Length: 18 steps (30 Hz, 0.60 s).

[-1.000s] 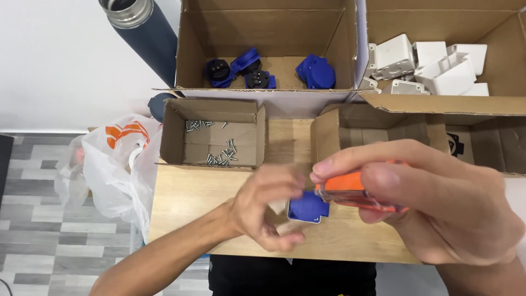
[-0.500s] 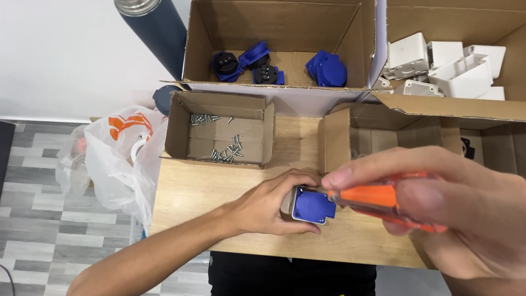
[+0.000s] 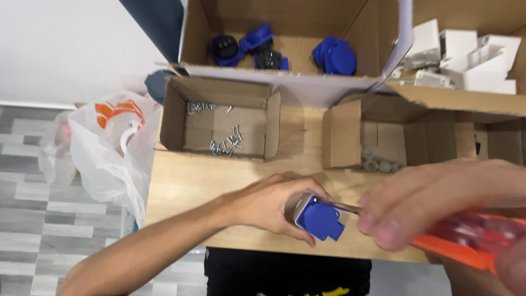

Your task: Using a screwdriver to adjust or tighten screws on blue electrical socket components.

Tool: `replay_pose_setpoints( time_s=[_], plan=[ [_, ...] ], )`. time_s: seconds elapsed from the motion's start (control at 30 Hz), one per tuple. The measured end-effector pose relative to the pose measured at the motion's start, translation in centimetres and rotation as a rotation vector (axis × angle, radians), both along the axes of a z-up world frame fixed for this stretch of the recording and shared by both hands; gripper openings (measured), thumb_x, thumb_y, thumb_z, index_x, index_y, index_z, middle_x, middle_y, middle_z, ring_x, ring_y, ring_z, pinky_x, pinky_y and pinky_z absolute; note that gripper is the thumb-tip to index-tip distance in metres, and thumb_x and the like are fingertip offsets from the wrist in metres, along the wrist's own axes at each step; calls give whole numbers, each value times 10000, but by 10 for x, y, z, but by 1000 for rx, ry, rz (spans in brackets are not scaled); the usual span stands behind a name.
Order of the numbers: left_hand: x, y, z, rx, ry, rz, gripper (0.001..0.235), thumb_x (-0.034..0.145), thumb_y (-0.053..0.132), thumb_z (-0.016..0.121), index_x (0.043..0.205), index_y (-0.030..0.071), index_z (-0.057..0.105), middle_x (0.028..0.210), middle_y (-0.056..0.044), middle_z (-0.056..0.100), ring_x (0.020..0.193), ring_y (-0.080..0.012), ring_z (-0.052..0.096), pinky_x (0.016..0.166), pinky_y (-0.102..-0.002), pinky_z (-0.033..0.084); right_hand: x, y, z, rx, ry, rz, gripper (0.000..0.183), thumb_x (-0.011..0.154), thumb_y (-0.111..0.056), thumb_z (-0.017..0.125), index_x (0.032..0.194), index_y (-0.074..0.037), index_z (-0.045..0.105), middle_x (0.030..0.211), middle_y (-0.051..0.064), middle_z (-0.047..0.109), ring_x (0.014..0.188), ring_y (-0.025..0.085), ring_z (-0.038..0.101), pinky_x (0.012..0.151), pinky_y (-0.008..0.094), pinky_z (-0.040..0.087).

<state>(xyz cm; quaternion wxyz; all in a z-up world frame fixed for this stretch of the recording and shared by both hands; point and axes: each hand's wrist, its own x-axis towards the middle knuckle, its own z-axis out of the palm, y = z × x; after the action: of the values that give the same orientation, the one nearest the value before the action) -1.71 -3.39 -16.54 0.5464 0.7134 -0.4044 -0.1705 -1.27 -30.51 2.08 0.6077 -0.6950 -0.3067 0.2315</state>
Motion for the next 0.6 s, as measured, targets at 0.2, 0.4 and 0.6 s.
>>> replay_pose_setpoints(
  time_s=[0.2,0.4,0.6],
  plan=[
    [-1,1,1,48,75,-94,719,757,517,899,1313,208,565,1347,13,785,1025,-210,810,833,-330,603,4,-3,-11,-131,-206,32,520,781,-463,838,1162,-112,797,1152,27,911,1155,168,967,1134,337,811],
    [0,0,-2,60,46,-85,730,760,525,902,1321,191,574,1309,-18,798,1036,-221,809,835,-327,596,13,-17,-19,-224,-391,-16,569,696,-527,852,1122,-166,747,1088,-41,877,1040,80,982,1077,260,863],
    [-2,-1,-7,37,12,-75,754,748,521,915,1307,162,558,1281,-39,789,1059,-236,793,882,-342,610,17,-32,-22,-207,-348,-157,509,1069,-578,477,1025,-109,671,1008,72,788,930,187,900,1010,367,839]
  ],
)
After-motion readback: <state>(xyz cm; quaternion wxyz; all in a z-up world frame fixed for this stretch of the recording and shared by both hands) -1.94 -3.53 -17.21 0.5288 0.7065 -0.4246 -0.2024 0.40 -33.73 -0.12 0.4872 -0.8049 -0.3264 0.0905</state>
